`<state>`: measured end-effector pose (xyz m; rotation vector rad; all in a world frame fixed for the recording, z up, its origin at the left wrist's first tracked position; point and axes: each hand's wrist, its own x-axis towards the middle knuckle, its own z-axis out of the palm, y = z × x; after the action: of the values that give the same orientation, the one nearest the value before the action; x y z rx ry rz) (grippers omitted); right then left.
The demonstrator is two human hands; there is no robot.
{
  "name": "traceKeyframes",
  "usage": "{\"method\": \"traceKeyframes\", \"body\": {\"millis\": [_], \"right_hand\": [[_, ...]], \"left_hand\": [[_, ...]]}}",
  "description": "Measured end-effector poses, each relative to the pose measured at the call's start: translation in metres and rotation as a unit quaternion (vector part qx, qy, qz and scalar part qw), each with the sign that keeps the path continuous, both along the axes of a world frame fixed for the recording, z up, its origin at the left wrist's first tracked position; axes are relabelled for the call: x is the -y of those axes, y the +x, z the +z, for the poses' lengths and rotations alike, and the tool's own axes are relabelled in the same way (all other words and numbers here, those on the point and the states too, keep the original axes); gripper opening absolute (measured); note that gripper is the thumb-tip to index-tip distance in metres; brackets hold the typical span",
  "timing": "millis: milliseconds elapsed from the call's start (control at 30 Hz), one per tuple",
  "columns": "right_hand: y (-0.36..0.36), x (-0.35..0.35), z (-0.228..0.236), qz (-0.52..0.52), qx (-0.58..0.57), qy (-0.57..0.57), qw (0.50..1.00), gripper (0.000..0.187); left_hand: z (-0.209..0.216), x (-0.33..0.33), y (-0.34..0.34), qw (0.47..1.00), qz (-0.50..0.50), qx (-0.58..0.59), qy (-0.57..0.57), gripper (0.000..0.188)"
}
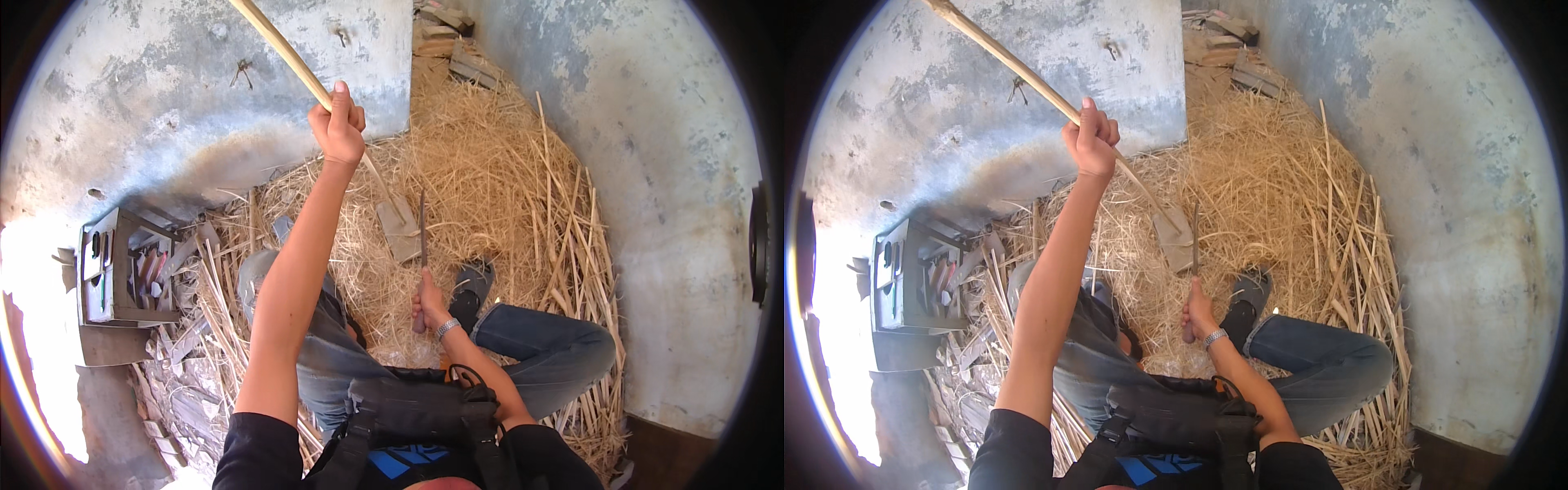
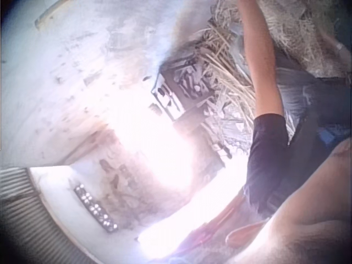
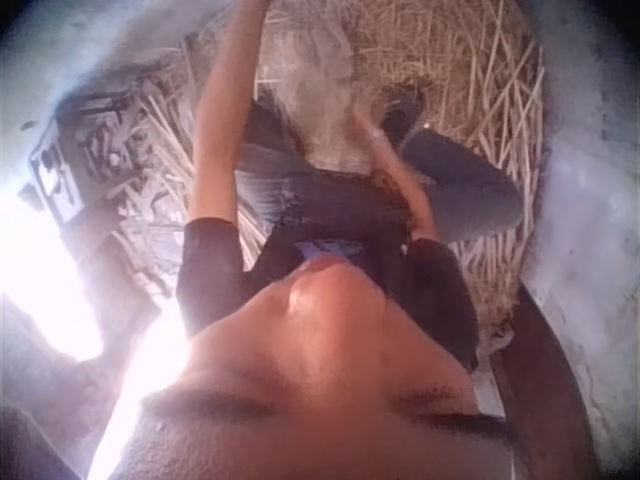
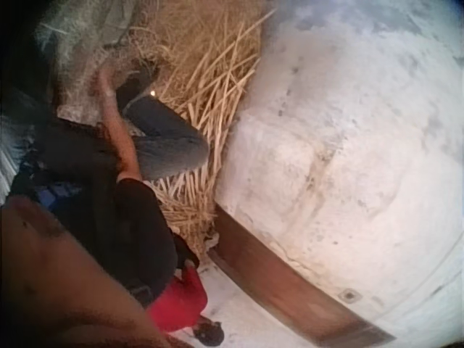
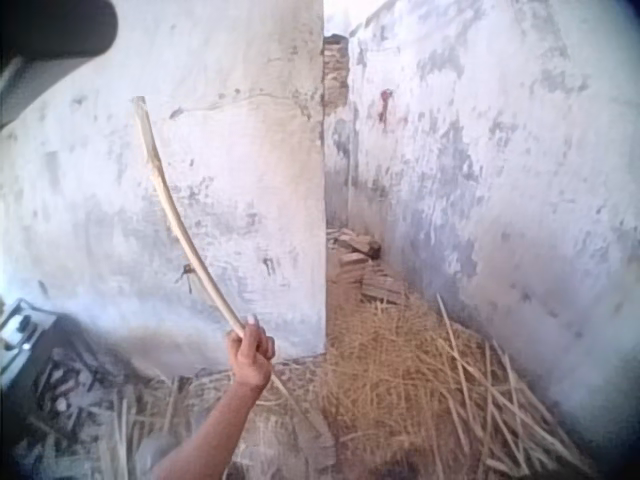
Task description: The person uses a long metal blade to shave the outer layer off a thin bamboo pole and then uses a smaller hand blade to continue shaving the same pole.
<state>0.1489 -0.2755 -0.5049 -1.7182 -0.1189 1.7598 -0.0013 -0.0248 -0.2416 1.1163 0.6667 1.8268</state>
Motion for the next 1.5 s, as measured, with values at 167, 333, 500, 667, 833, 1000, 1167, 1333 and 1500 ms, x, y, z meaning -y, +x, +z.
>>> {"method": "traceKeyframes", "body": {"millis": [167, 333, 500, 667, 833, 1000, 1167, 1333, 1500], "right_hand": [[0.014, -0.041, 0.069, -0.033, 0.024, 0.141, 0.989, 0.062], [0.005, -0.033, 0.131, -0.022, -0.008, 0.215, 0.976, 0.067], [-0.011, -0.020, 0.153, 0.024, -0.052, 0.237, 0.970, 0.066], [-0.013, -0.007, 0.144, 0.068, -0.062, 0.228, 0.969, 0.066], [-0.013, -0.006, 0.152, 0.070, -0.068, 0.216, 0.971, 0.066], [-0.010, -0.008, 0.183, 0.075, -0.093, 0.240, 0.963, 0.064], [0.007, -0.009, 0.234, 0.083, -0.183, 0.255, 0.946, 0.068], [0.037, -0.003, 0.277, 0.160, -0.252, 0.110, 0.948, 0.070], [0.069, -0.017, 0.340, 0.056, -0.092, 0.284, 0.953, 0.072]], "left_hand": [[0.006, -0.006, -0.002, 0.994, -0.111, -0.002, 0.004, 0.055], [0.011, 0.000, -0.012, 0.980, -0.199, 0.013, -0.004, 0.053], [0.013, -0.004, -0.015, 0.971, -0.223, -0.070, 0.039, 0.050], [0.072, 0.008, -0.012, 0.977, -0.010, -0.199, 0.075, 0.049], [0.151, 0.006, -0.034, 0.969, 0.089, -0.173, 0.153, 0.057], [0.182, -0.002, -0.033, 0.974, 0.046, -0.115, 0.190, 0.058], [0.182, -0.001, -0.018, 0.982, -0.025, -0.063, 0.177, 0.062], [0.182, -0.003, 0.006, 0.979, 0.000, -0.059, 0.195, 0.061], [0.182, -0.004, 0.017, 0.982, 0.012, -0.041, 0.181, 0.060]]}}
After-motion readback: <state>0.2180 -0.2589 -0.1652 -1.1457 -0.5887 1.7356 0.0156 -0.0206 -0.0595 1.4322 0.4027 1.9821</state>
